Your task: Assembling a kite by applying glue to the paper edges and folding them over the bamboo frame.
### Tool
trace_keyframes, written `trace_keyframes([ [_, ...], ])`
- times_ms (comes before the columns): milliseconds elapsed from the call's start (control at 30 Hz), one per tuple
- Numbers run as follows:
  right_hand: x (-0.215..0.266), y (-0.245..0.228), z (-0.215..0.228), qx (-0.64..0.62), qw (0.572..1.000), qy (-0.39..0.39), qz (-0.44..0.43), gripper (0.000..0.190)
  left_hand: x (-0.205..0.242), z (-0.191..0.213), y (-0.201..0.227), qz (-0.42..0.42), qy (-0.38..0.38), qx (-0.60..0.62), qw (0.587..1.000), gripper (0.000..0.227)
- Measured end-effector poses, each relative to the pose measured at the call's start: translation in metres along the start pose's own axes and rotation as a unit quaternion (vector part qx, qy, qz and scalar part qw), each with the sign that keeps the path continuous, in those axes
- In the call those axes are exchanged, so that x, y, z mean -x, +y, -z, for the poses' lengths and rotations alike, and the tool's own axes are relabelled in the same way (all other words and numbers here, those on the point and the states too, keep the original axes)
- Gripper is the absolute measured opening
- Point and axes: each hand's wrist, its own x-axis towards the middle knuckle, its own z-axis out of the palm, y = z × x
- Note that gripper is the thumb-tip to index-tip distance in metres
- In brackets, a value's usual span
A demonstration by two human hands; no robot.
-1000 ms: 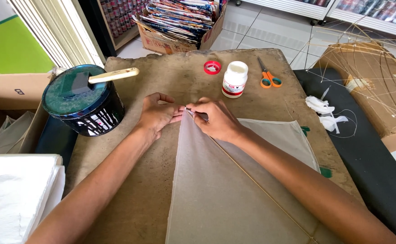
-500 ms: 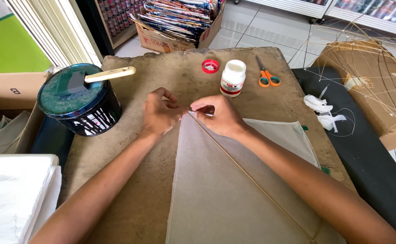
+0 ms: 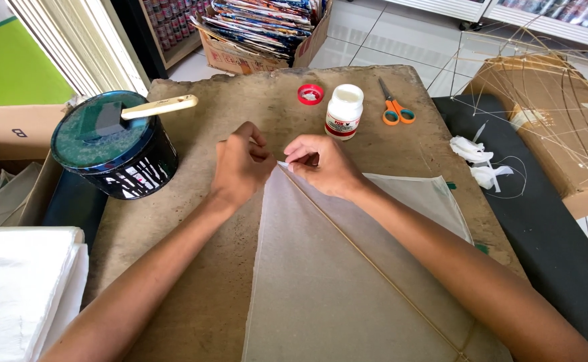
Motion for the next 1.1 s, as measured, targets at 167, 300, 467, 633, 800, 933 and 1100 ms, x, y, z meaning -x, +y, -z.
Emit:
trace_keyframes([
  [167, 0.001, 0.000, 0.000, -0.001, 1.000, -0.001, 0.002, 0.023, 0.005, 0.000, -0.001, -0.083, -0.034, -0.074, 0.993, 0.017],
  [300, -0.002, 0.000, -0.001, -0.007, 1.000, 0.003, 0.003, 0.022, -0.005, -0.005, -0.025, -0.170, -0.051, -0.226, 0.958, 0.028],
  [467, -0.003, 0.001, -0.003, 0.000, 1.000, 0.003, 0.002, 0.025, -0.005, -0.008, -0.037, -0.314, -0.012, -0.398, 0.862, 0.031],
  [633, -0.004, 0.004, -0.001, 0.009, 1.000, 0.023, -0.009, 0.022, -0.011, -0.008, -0.032, -0.456, -0.035, -0.484, 0.746, 0.038],
  [800, -0.002, 0.010, -0.002, 0.010, 1.000, 0.023, -0.014, 0.040, -0.020, -0.004, -0.017, -0.213, -0.122, -0.417, 0.875, 0.054],
  [933, 0.002, 0.004, 0.000, 0.023, 0.999, 0.022, -0.007, 0.043, -0.005, 0.013, 0.013, -0.101, -0.128, -0.227, 0.960, 0.047],
  [1100, 0.009, -0.005, 0.006, 0.052, 0.998, 0.019, -0.001, 0.042, -0.002, 0.007, 0.013, 0.015, -0.088, -0.092, 0.992, 0.044],
])
